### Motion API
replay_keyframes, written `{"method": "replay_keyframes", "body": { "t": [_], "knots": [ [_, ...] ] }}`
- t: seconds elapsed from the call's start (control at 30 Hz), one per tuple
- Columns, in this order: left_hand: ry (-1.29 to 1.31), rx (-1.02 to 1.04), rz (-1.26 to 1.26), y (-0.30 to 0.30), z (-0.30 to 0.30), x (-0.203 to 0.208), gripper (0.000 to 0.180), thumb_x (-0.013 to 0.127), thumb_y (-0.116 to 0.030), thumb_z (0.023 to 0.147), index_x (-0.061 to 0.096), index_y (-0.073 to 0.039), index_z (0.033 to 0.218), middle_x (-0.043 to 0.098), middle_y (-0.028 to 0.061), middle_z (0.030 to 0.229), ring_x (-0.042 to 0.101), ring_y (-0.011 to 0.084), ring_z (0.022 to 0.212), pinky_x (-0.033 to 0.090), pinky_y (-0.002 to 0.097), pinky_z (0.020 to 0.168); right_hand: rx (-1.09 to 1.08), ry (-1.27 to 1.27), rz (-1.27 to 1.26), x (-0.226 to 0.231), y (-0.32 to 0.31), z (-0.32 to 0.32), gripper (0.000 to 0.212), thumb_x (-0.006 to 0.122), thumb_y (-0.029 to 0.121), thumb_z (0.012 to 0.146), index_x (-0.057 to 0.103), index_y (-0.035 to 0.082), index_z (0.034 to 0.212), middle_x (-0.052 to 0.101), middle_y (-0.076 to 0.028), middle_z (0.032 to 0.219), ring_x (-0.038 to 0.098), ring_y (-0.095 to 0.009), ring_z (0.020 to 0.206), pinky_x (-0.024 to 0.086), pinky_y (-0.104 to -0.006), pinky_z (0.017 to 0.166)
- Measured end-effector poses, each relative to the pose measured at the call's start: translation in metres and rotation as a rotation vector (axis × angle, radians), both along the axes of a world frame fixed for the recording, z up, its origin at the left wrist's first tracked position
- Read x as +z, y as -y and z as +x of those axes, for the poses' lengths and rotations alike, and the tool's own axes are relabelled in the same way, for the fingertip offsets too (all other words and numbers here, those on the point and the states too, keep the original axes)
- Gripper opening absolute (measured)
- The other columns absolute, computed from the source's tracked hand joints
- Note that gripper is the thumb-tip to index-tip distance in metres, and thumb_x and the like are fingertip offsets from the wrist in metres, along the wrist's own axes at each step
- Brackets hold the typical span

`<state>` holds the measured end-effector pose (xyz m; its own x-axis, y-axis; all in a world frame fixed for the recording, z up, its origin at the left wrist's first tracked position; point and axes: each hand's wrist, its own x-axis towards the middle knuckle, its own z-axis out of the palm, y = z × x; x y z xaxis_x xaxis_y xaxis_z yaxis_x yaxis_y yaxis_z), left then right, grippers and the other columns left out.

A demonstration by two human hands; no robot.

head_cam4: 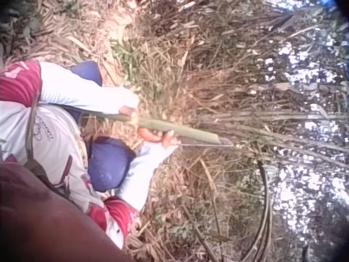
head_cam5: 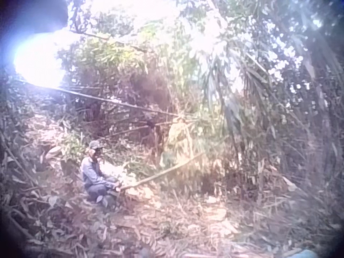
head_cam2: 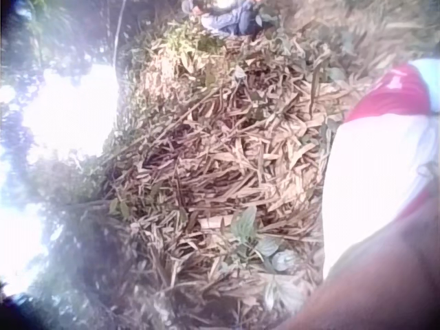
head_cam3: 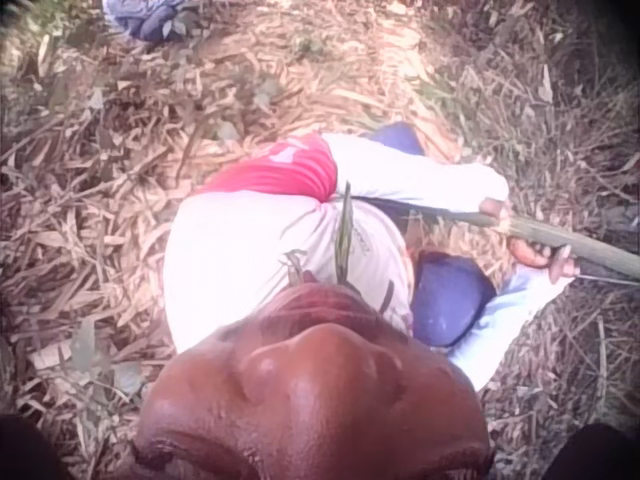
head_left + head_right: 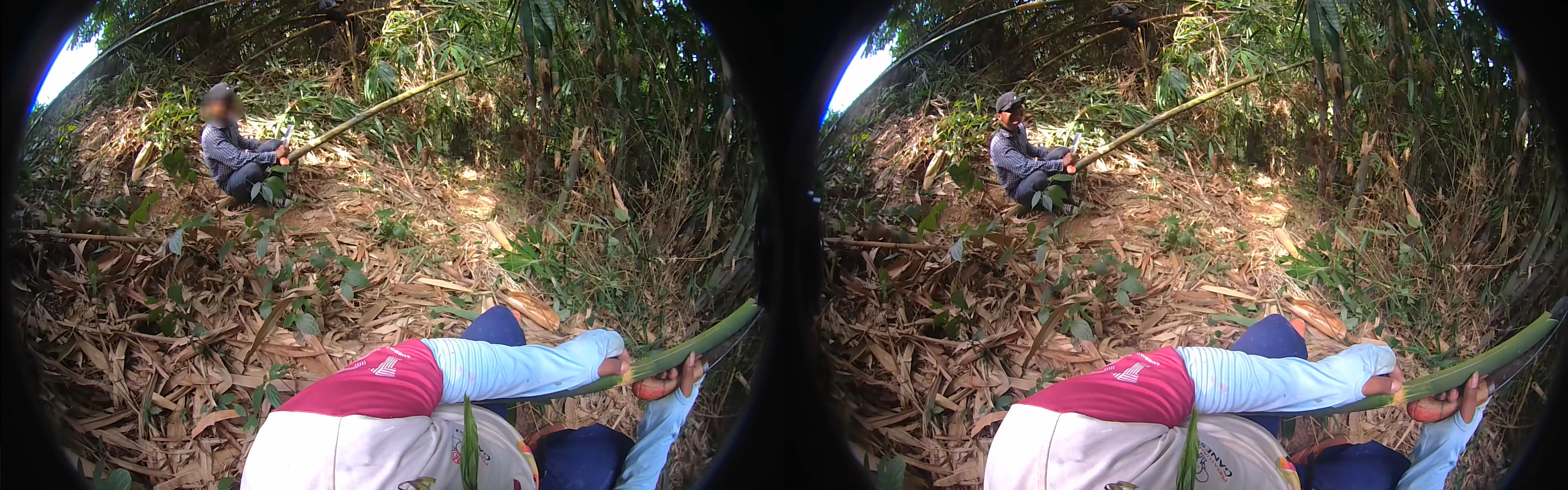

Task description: The person sits on the ground in a bamboo grove and uses a large knife to split a long bamboo stalk into thin strips. They hold the stalk between their legs and repeatedly strike it with the knife to separate the layers.

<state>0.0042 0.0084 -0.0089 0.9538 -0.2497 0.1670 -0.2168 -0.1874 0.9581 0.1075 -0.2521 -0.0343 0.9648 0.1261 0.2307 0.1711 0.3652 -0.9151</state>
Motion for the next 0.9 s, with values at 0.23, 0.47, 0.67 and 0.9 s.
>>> {"method": "replay_keyframes", "body": {
  "t": [0.23, 0.47, 0.67, 0.9],
  "knots": [
    [0.007, 0.078, 0.043, 0.006, -0.006, 0.009, 0.035, 0.068, -0.035, 0.081, 0.063, -0.002, 0.092, 0.062, 0.0136, 0.083, 0.062, 0.0266, 0.079, 0.048, 0.0361, 0.071, -0.144, -0.017, 0.018, 0.008, -0.017, -0.014, 0.045, 0.06, 0.036, 0.092, 0.045, 0.004, 0.119, 0.056, -0.007, 0.085, 0.05, -0.01, 0.064, 0.039, -0.0236, 0.055],
    [-0.022, 0.094, 0.065, 0.014, -0.002, 0.01, 0.038, 0.069, -0.039, 0.081, 0.058, -0.003, 0.089, 0.06, 0.0129, 0.08, 0.06, 0.0269, 0.076, 0.047, 0.0377, 0.069, -0.027, -0.044, 0.016, -0.001, 0.002, -0.003, 0.04, 0.062, 0.033, 0.092, 0.046, 0.005, 0.115, 0.056, -0.005, 0.081, 0.049, -0.009, 0.062, 0.04, -0.0226, 0.054],
    [0.031, 0.082, 0.073, 0.013, 0.002, 0.001, 0.037, 0.065, -0.037, 0.084, 0.059, -0.002, 0.09, 0.058, 0.0152, 0.083, 0.06, 0.0289, 0.081, 0.047, 0.039, 0.072, -0.049, -0.023, 0.08, 0.013, -0.02, -0.018, 0.033, 0.062, 0.03, 0.093, 0.047, 0.007, 0.111, 0.055, -0.003, 0.077, 0.049, -0.008, 0.059, 0.04, -0.0217, 0.051],
    [0.063, 0.051, 0.079, 0.013, 0.006, -0.007, 0.033, 0.063, -0.032, 0.086, 0.061, -0.001, 0.094, 0.058, 0.0171, 0.088, 0.06, 0.0313, 0.087, 0.046, 0.0398, 0.077, -0.037, -0.084, 0.124, 0.014, -0.024, -0.024, 0.03, 0.06, 0.029, 0.094, 0.046, 0.008, 0.11, 0.055, -0.001, 0.076, 0.048, -0.007, 0.058, 0.039, -0.0208, 0.05]
  ]
}}
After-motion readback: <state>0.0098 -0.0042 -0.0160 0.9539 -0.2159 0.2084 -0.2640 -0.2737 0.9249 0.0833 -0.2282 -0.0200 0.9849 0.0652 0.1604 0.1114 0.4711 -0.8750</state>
